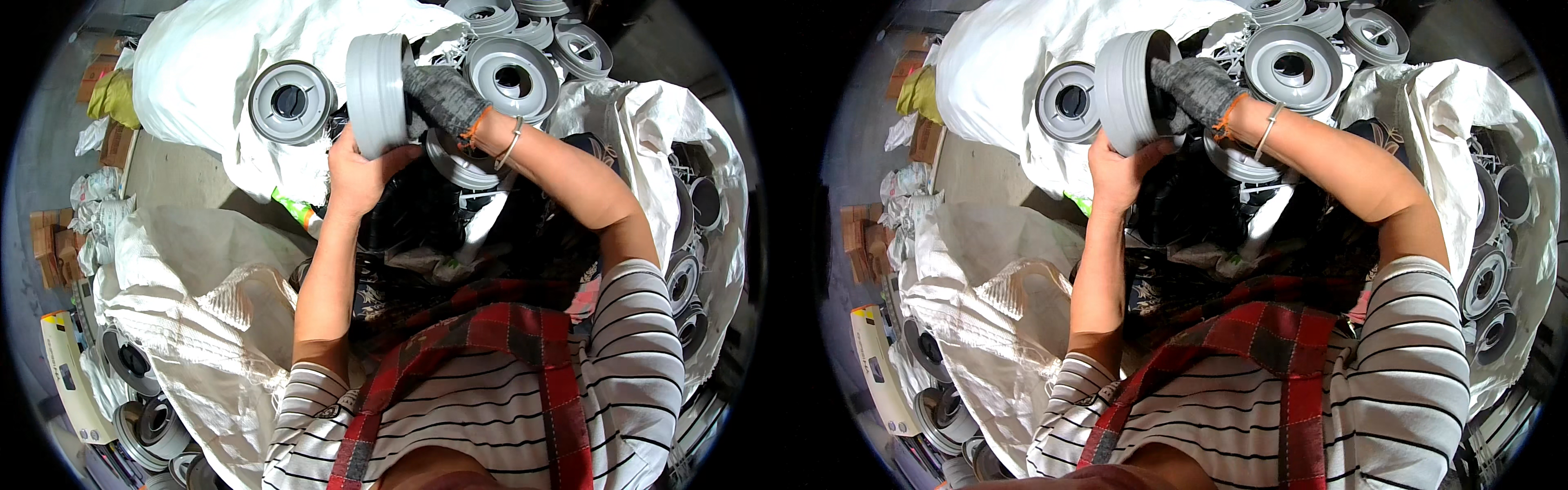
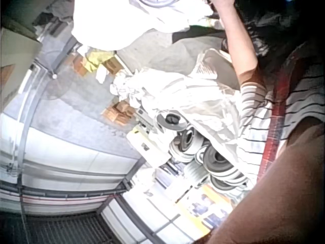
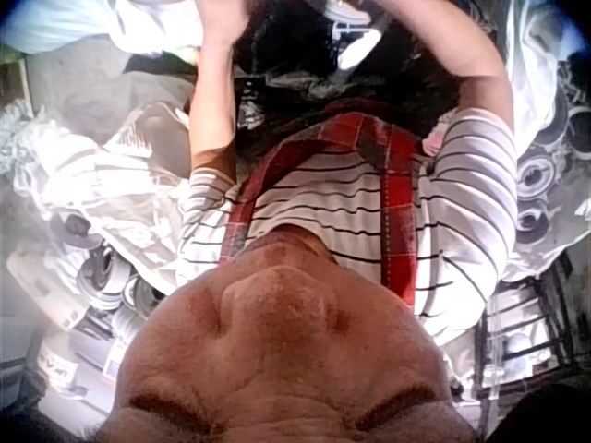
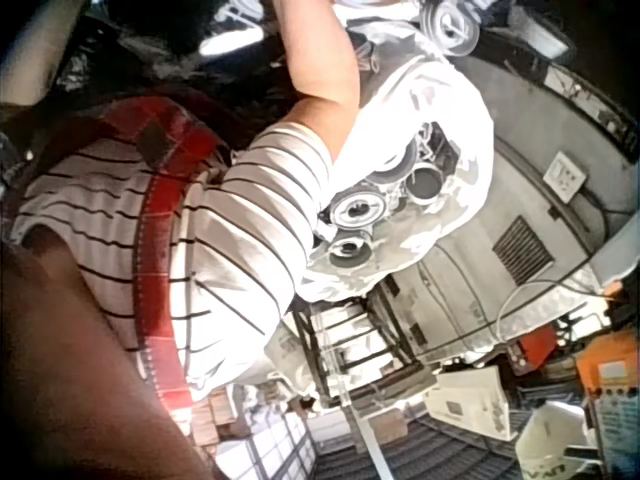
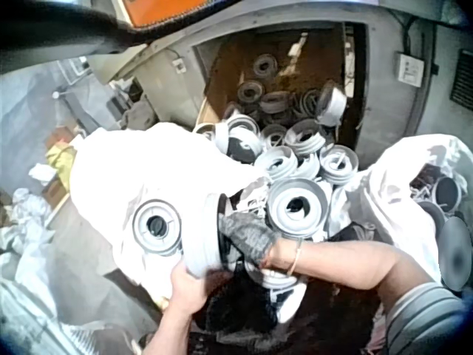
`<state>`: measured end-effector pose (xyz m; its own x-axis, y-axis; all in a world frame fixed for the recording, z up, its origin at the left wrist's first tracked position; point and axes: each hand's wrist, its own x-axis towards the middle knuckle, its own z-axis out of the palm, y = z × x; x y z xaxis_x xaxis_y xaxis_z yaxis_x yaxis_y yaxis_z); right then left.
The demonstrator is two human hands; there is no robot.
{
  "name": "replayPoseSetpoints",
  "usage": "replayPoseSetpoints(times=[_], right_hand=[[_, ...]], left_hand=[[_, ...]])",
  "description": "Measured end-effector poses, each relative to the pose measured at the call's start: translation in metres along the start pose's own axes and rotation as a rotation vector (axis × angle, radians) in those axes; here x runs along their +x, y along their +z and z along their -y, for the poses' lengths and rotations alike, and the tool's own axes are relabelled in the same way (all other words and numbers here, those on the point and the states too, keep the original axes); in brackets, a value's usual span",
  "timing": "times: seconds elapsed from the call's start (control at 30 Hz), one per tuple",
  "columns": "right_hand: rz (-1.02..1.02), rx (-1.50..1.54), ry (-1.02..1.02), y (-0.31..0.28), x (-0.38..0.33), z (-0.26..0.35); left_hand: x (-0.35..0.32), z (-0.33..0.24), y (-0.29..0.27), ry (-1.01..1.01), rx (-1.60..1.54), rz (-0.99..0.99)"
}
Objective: The person sorts gray and black circular plastic parts from a large white sack. They pick up individual parts, inspect them, and place them into a pile on top of the sack. The person wears gloves and handles the parts one by one throughout the video.
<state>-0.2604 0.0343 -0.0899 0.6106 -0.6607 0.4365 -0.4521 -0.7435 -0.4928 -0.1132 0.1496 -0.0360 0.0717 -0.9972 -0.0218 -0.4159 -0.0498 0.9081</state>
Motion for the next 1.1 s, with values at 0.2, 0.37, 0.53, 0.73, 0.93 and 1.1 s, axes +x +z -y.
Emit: replayPoseSetpoints(times=[0.2, 0.37, 0.53, 0.73, 0.93, 1.1], right_hand=[[0.359, 2.298, 0.359, 0.010, -0.011, -0.021], [0.243, 2.141, 0.517, 0.024, -0.003, -0.035], [-0.045, 0.493, 0.184, -0.019, 0.005, 0.022], [0.120, 0.082, 0.024, -0.013, -0.003, 0.019], [0.074, -0.057, -0.204, -0.013, -0.004, 0.020], [0.140, 0.066, 0.002, -0.017, -0.002, 0.024]], left_hand=[[0.009, 0.028, -0.006, 0.466, 0.173, 0.018], [0.014, 0.018, -0.008, 0.610, 0.293, -0.018], [-0.001, 0.005, 0.001, 0.277, 0.109, -0.121], [0.007, 0.019, -0.009, 0.029, -0.131, -0.118], [0.008, 0.017, -0.014, -0.043, -0.757, 0.047], [0.007, 0.016, -0.012, -0.035, -0.744, 0.059]])
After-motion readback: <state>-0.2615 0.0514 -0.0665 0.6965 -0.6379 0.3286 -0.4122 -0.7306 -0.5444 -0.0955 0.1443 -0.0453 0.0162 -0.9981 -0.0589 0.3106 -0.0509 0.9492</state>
